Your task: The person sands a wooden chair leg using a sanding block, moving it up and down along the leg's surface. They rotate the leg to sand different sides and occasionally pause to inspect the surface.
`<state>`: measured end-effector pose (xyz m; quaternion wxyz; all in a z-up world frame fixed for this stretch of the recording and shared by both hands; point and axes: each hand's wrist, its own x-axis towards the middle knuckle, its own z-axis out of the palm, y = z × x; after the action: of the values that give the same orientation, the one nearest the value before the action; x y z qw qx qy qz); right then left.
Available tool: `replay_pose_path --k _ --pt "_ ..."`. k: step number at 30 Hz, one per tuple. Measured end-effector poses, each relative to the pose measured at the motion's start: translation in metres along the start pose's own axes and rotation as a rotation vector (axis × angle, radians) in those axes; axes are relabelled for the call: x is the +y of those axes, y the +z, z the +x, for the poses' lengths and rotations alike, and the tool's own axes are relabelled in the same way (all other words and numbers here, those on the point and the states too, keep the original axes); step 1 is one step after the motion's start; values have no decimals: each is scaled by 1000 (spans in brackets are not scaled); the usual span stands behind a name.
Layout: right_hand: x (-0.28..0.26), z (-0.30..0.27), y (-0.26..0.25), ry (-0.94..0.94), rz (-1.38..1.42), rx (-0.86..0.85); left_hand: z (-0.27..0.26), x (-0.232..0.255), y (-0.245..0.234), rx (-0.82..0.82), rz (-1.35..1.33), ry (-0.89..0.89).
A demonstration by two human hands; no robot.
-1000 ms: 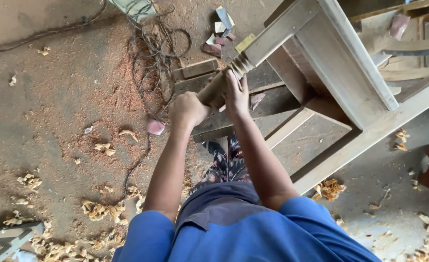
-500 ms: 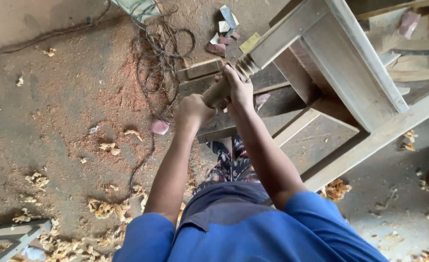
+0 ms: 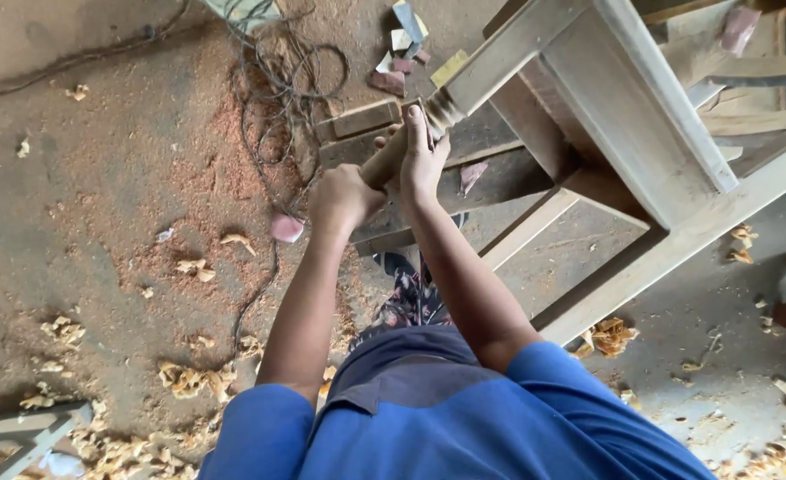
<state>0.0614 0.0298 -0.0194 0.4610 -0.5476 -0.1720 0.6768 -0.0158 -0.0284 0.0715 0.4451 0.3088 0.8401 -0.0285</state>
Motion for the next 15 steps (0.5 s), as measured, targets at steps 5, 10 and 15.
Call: replay_pose_path --k 5,10,15 --pt "-48 -34 -3 94 11 -188 2 -6 3 -6 -27 8" --pt "-28 -8 -39 198 124 -424 2 -4 7 -17 -5 -17" --pt "-15 1 11 -38 31 33 13 -8 12 12 21 -28"
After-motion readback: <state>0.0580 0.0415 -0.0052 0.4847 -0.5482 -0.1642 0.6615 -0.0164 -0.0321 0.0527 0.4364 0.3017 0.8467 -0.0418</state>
